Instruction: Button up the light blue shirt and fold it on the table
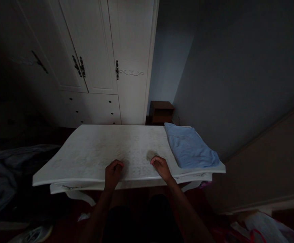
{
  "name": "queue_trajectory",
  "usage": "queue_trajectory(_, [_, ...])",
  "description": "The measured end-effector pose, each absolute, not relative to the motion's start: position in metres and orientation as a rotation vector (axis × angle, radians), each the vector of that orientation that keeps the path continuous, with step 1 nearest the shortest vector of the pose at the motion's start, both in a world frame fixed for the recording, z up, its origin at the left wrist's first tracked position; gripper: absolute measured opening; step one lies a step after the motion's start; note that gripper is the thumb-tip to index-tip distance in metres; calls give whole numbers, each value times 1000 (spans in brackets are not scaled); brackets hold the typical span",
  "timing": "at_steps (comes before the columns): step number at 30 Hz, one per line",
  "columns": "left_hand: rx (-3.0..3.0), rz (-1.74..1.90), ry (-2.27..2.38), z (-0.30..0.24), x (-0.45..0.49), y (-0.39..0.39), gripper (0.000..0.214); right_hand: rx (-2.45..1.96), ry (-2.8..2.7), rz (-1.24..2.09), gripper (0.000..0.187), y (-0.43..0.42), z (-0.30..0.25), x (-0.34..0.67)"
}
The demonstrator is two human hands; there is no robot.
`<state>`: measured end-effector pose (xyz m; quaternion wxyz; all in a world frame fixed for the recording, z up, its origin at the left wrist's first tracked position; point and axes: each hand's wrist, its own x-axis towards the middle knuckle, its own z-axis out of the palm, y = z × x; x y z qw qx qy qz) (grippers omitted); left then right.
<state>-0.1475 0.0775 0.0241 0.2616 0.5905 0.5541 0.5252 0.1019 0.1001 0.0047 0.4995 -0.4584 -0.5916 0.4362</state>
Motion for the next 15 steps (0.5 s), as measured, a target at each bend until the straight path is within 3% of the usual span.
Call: queue_trajectory(15, [1675, 1382, 1572, 22, -147, 81, 22, -1110, -1474, 968, 16, 100, 10, 99])
